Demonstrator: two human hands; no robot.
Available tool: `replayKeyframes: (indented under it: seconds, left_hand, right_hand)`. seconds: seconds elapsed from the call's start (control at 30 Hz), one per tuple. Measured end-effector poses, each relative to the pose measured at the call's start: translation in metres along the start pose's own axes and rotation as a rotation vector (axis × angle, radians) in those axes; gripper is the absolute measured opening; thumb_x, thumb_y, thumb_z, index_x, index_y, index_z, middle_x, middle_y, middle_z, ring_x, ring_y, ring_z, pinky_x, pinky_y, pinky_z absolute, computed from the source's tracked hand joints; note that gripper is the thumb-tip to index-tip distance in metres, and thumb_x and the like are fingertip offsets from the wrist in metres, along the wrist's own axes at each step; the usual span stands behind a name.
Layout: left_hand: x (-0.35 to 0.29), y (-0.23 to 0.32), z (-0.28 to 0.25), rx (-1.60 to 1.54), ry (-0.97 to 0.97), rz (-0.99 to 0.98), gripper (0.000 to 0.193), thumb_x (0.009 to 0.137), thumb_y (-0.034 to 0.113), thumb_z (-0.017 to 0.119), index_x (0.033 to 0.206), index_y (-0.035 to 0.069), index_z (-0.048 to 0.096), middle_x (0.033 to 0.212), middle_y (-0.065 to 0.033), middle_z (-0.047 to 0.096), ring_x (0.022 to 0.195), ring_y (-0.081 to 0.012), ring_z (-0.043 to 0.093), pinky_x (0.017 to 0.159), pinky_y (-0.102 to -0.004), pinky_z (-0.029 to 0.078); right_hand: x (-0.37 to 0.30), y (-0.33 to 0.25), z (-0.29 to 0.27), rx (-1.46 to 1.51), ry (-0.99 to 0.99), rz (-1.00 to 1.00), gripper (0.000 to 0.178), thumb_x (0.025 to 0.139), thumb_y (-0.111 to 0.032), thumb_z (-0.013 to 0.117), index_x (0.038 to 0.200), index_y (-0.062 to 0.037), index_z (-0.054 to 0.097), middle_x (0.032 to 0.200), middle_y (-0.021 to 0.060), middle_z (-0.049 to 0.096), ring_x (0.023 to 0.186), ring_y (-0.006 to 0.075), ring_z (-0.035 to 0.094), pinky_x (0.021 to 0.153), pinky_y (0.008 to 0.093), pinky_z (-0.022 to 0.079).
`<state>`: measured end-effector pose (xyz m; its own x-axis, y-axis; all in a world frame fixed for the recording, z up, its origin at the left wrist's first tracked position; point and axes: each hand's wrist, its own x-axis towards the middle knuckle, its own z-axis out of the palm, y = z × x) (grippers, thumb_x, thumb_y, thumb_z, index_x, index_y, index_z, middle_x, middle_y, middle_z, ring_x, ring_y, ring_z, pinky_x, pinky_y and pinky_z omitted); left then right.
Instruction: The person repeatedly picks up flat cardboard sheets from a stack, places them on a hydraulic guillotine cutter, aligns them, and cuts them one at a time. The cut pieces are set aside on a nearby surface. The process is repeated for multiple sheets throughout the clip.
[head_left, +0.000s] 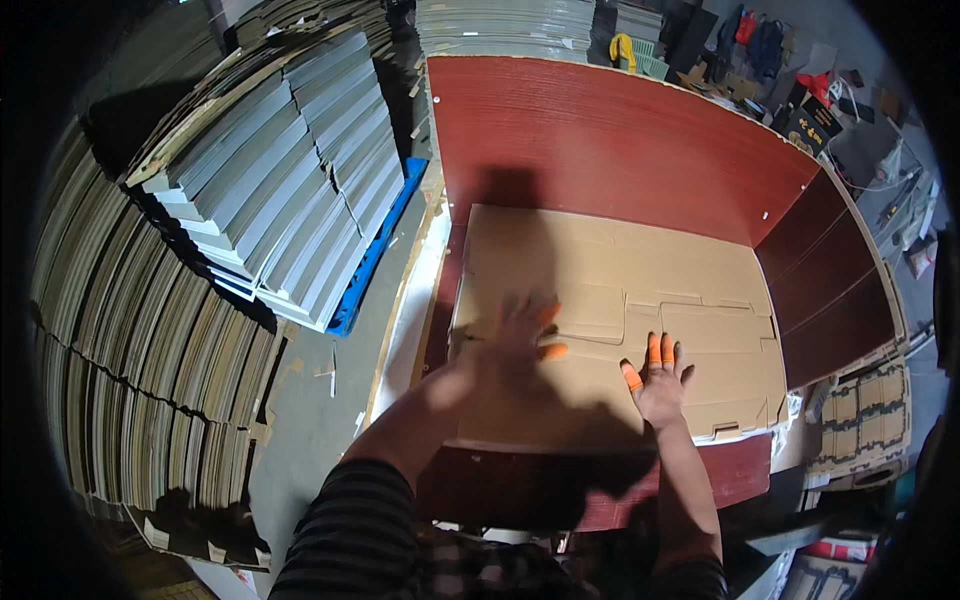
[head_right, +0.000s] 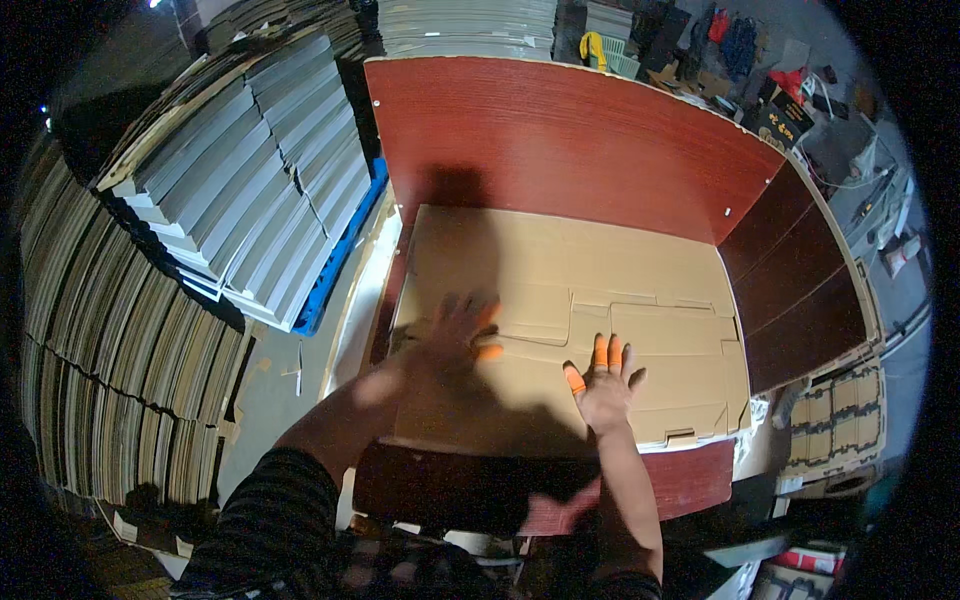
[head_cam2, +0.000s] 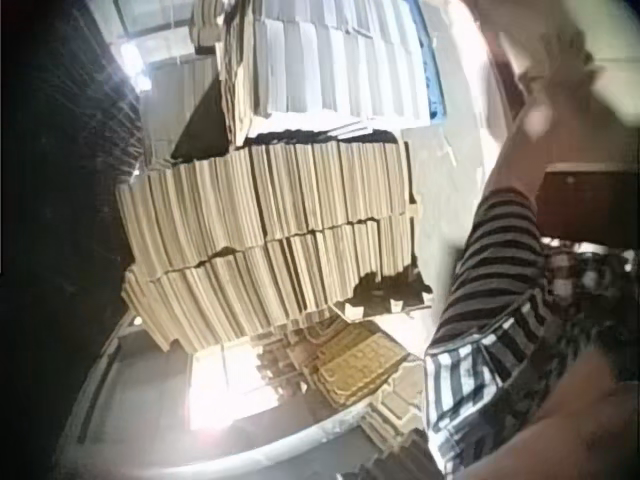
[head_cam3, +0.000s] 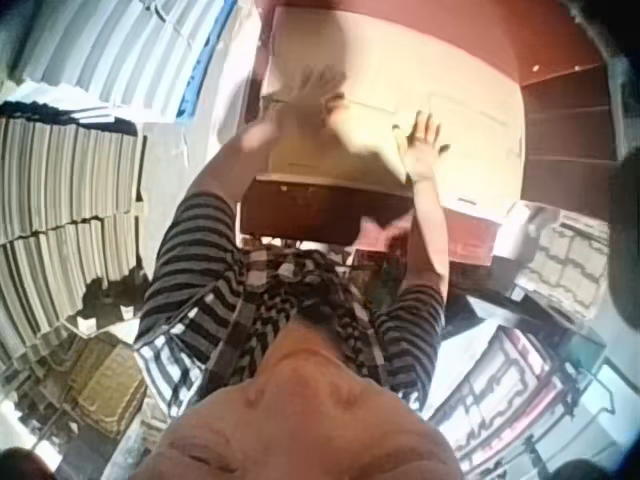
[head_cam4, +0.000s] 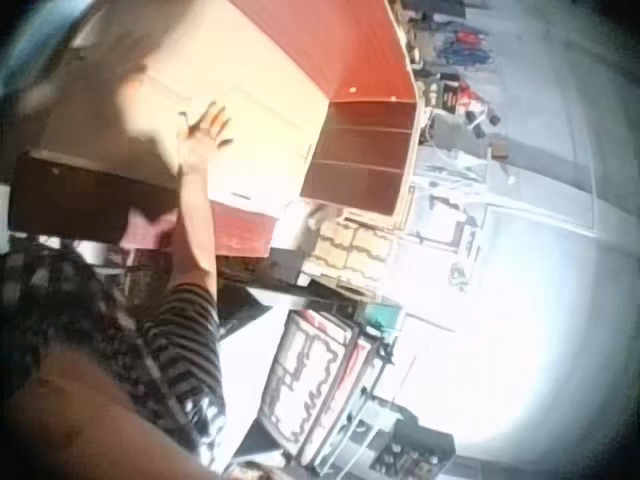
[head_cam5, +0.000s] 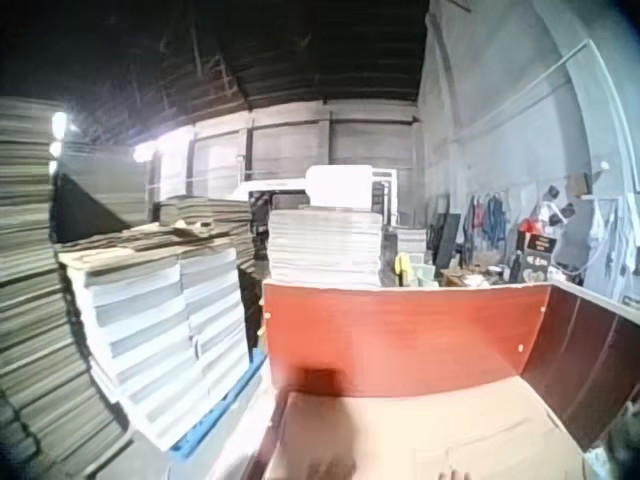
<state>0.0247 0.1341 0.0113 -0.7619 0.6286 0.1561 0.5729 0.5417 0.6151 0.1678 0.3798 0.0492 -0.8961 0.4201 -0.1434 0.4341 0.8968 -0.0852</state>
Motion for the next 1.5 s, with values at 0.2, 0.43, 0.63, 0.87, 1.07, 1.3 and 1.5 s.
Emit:
replayKeyframes:
  seconds: [0.2, 0.43, 0.63, 0.87, 1.07, 1.3, 1.5]
  left_hand:
    - [-0.009, -0.066, -0.052, -0.746, 0.480, 0.144, 0.067, 0.088, 0.024, 0.065, 0.143, 0.003, 0.034, 0.143, -0.0167, 0.042, 0.130, -0.0288, 0.041, 0.108, -0.0372, 0.032]
    - [-0.062, -0.075, -0.045, -0.775, 0.187, -0.602, 0.070, 0.096, 0.036, 0.056, 0.148, 0.000, 0.025, 0.148, -0.0182, 0.037, 0.138, -0.0242, 0.033, 0.109, -0.0301, 0.027]
    - [-0.060, -0.074, -0.037, -1.161, 0.565, -0.618, 0.053, 0.090, 0.015, 0.068, 0.135, -0.001, 0.047, 0.104, -0.0032, 0.063, 0.088, -0.0084, 0.056, 0.079, -0.0205, 0.044]
    - [-0.041, -0.096, -0.038, -0.682, 0.451, -0.551, 0.041, 0.077, 0.017, 0.077, 0.110, -0.004, 0.064, 0.086, -0.0094, 0.071, 0.074, -0.0133, 0.064, 0.066, -0.0263, 0.051]
    - [-0.031, -0.089, -0.043, -0.498, 0.512, -0.649, 0.027, 0.076, 0.026, 0.068, 0.094, 0.006, 0.071, 0.081, -0.0130, 0.071, 0.073, -0.0224, 0.069, 0.065, -0.0339, 0.052]
    - [-0.033, -0.095, -0.037, -0.694, 0.657, -0.672, 0.021, 0.076, 0.016, 0.074, 0.094, 0.005, 0.071, 0.083, -0.0084, 0.071, 0.073, -0.0158, 0.065, 0.067, -0.0299, 0.051]
    - [-0.037, -0.089, -0.047, -0.916, 0.688, -0.587, 0.019, 0.081, 0.014, 0.073, 0.096, 0.003, 0.071, 0.084, -0.0057, 0.071, 0.070, -0.0127, 0.062, 0.062, -0.0284, 0.049]
  right_hand:
    - [-0.008, 0.018, 0.010, 0.105, 0.228, -0.032, 0.076, 0.091, -0.061, 0.043, 0.150, -0.0160, 0.024, 0.154, 0.0142, 0.024, 0.143, 0.0353, 0.017, 0.113, 0.0601, 0.013]
    - [-0.110, -0.048, 0.022, 0.246, 0.321, -0.101, 0.074, 0.092, -0.050, 0.051, 0.149, -0.0101, 0.027, 0.153, 0.0184, 0.026, 0.142, 0.0373, 0.021, 0.112, 0.0611, 0.011]
    - [-0.154, -0.105, 0.032, 0.025, -0.033, 0.029, 0.076, 0.092, -0.062, 0.039, 0.152, -0.0209, 0.019, 0.159, 0.0111, 0.012, 0.146, 0.0318, 0.009, 0.113, 0.0617, 0.010]
    - [-0.151, -0.102, 0.036, 0.032, -0.068, 0.072, 0.078, 0.090, -0.063, 0.042, 0.153, -0.0247, 0.015, 0.160, 0.0073, 0.009, 0.147, 0.0297, 0.006, 0.114, 0.0584, 0.011]
    - [-0.151, -0.102, 0.038, 0.073, -0.076, 0.110, 0.078, 0.090, -0.062, 0.045, 0.152, -0.0261, 0.016, 0.159, 0.0077, 0.010, 0.147, 0.0298, 0.006, 0.115, 0.0582, 0.010]
    - [-0.150, -0.105, 0.034, 0.089, -0.088, 0.095, 0.078, 0.089, -0.063, 0.046, 0.152, -0.0272, 0.017, 0.160, 0.0055, 0.007, 0.147, 0.0291, 0.003, 0.115, 0.0572, 0.008]
    - [-0.151, -0.104, 0.032, 0.115, -0.089, 0.100, 0.079, 0.088, -0.063, 0.047, 0.152, -0.0273, 0.017, 0.160, 0.0063, 0.008, 0.147, 0.0296, 0.004, 0.115, 0.0574, 0.009]
